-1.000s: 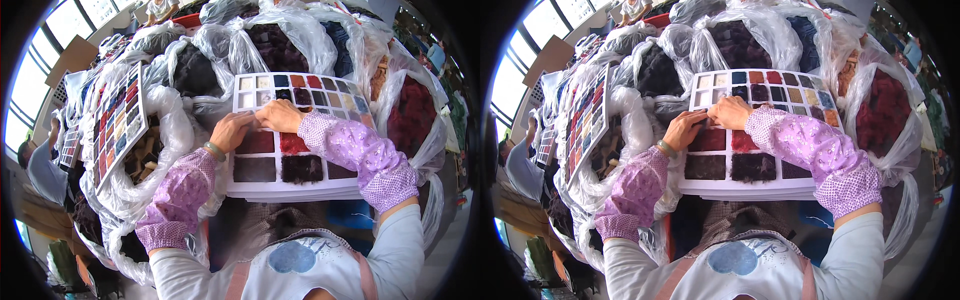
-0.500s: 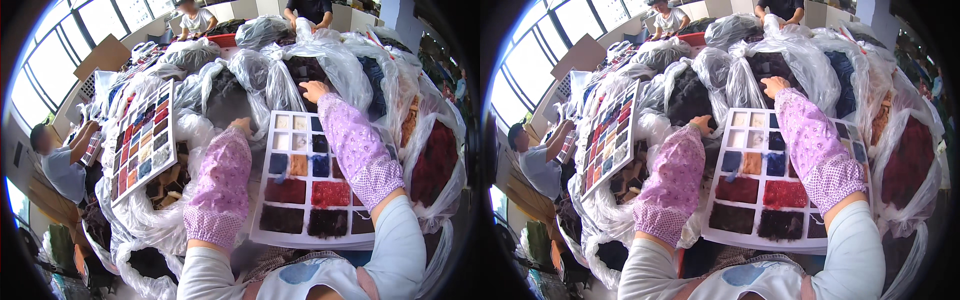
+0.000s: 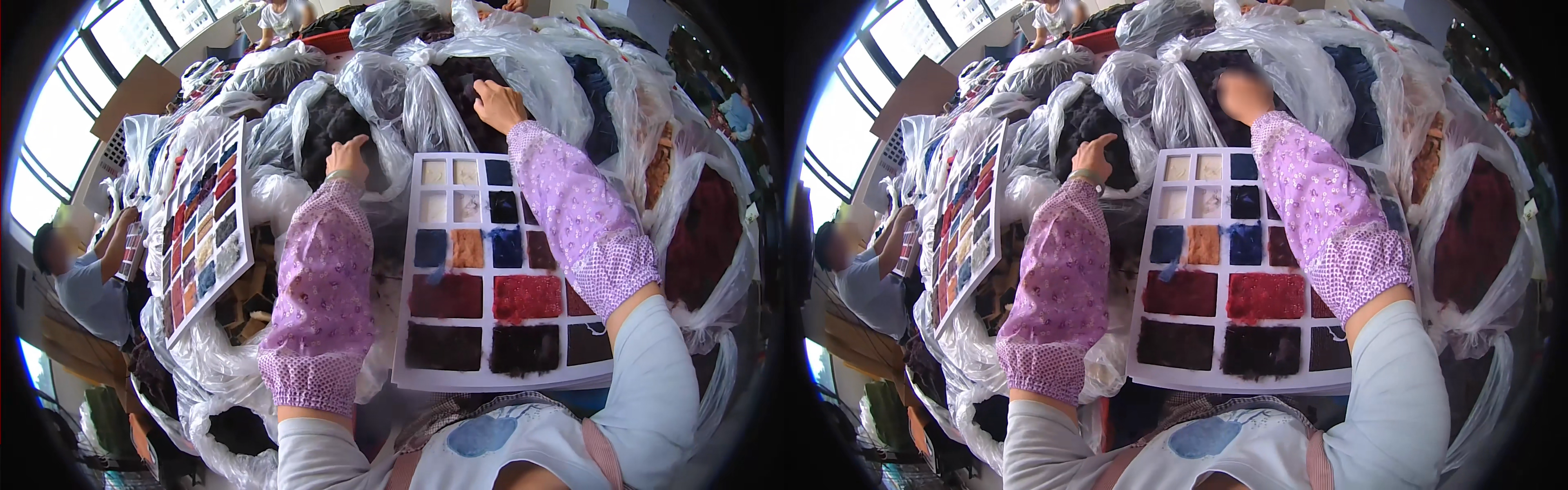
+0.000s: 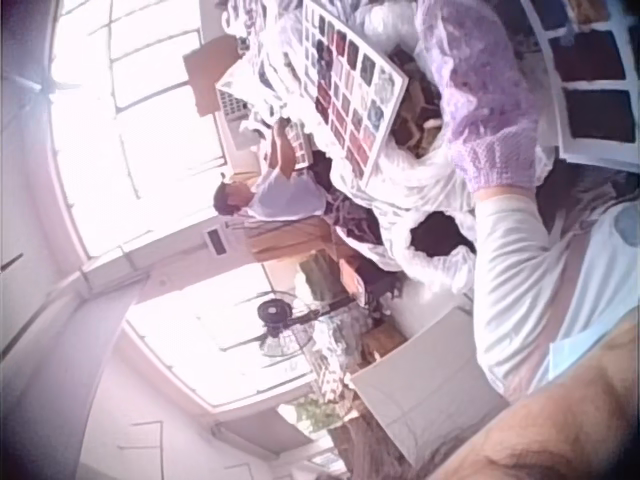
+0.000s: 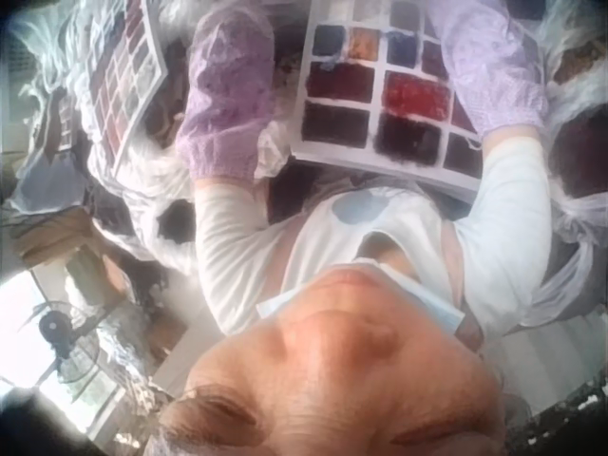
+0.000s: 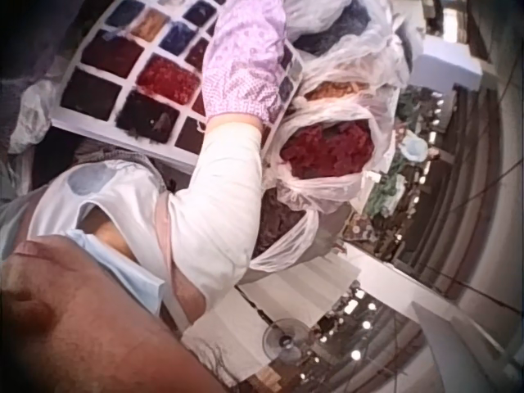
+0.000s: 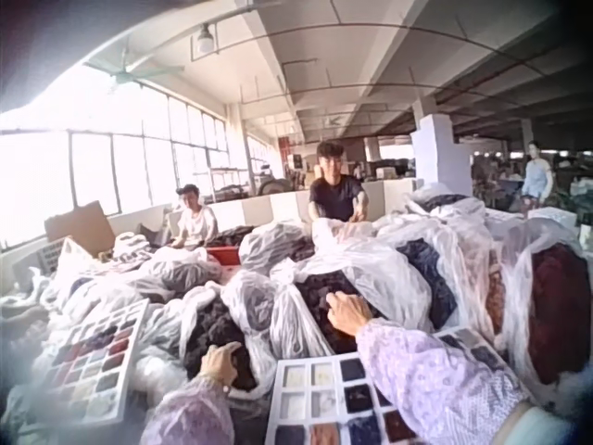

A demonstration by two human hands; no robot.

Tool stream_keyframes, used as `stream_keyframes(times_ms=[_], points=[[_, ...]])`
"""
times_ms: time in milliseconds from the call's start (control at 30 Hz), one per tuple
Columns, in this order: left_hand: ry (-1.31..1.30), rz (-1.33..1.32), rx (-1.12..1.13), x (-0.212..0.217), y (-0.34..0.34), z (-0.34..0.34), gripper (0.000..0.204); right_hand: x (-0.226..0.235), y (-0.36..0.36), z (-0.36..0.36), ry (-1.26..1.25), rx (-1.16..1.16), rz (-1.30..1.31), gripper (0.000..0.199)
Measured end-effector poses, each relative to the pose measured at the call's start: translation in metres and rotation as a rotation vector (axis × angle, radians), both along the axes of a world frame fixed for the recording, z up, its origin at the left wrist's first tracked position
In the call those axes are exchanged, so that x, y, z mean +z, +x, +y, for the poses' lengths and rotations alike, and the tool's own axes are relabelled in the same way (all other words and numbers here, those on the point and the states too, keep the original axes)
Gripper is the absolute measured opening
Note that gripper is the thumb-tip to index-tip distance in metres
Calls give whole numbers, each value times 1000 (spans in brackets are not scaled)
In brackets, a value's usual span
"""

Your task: Sorting and matching small fabric swatches into a sample board based on color.

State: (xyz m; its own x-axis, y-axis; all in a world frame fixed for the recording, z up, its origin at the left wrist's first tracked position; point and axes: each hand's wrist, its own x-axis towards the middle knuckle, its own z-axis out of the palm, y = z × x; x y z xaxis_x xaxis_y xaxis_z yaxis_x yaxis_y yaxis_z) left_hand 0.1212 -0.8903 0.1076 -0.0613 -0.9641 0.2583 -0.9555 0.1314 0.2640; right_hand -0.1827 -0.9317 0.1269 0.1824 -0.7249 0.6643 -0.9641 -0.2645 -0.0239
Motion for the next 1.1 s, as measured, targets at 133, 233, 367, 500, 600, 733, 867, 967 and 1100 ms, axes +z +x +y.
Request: stream_keyframes(times_ms=[133,233,367,500,600,733,867,967,1100], points=[[-24,243,-102,57,5,31,44,23,13,30,-107,186,0,15],[463,889,-417,55,-16,50,31,43,13,91,-38,387,-95,15],[352,634,-860,5,-5,48,28,34,35,167,-15,748,152,20],[277,642,-323,4,-43,79,28,15,33,185,102,797,272,19],[218,557,-268,11,-60,103,31,11,34,188,136,743,288,17],[90,563,-182,-2,-61,110,28,6,34,185,300,777,48,12],[-151,476,-325,-15,-62,110,25,3,25,176,397,829,-170,7],[-50,378,-388,-7,-69,114,24,3,23,175,426,742,-204,7],[43,382,-485,-5,-59,117,24,-1,35,174,472,740,-216,7]])
